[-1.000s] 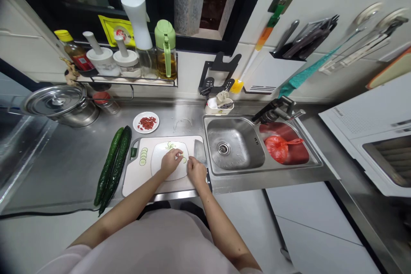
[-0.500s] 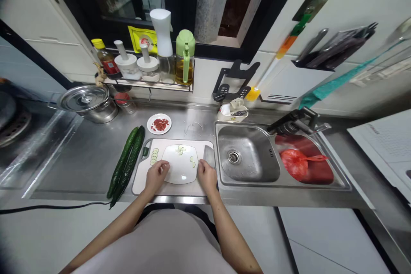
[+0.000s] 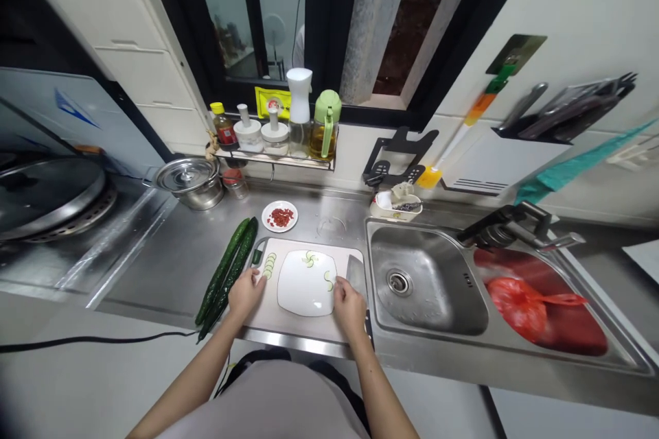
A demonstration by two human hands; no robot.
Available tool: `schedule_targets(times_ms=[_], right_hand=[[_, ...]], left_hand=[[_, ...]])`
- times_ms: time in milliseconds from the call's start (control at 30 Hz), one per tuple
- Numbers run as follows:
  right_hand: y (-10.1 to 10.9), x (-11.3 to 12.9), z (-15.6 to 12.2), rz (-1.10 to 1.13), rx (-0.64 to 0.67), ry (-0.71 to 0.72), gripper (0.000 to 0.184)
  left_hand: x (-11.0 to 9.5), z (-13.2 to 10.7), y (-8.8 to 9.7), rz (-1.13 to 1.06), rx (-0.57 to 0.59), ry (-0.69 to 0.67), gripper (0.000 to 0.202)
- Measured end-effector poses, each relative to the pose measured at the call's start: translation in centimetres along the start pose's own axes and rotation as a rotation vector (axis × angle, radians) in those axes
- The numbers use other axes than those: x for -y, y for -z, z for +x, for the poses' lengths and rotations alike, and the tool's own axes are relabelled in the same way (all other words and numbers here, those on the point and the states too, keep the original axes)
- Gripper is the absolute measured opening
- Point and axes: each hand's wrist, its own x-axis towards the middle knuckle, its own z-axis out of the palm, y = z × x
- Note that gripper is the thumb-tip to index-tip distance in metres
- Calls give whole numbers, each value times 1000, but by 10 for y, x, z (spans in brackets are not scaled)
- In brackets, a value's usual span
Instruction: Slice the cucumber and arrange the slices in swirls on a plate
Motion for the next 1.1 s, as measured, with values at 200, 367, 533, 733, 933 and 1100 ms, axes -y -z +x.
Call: schedule_targets(times_ms=[200, 367, 533, 733, 933, 1100], right_hand=[[3, -2, -2, 40, -13, 26, 62], [5, -5, -4, 67, -18, 24, 61], [10, 5, -2, 134, -15, 40, 56], [30, 61, 22, 285, -2, 138, 41], [60, 141, 41, 583, 130, 302, 32], [71, 169, 42, 705, 144, 341, 26]], left_hand=[[-8, 3, -9, 25, -3, 0, 21], [-9, 6, -13, -61, -30, -18, 12], [-14, 10, -10, -313, -52, -42, 9], [-64, 14, 37, -931, 115, -174, 30], [-124, -3, 105, -1128, 253, -406, 34], [-142, -13, 125, -1165, 263, -455, 37]])
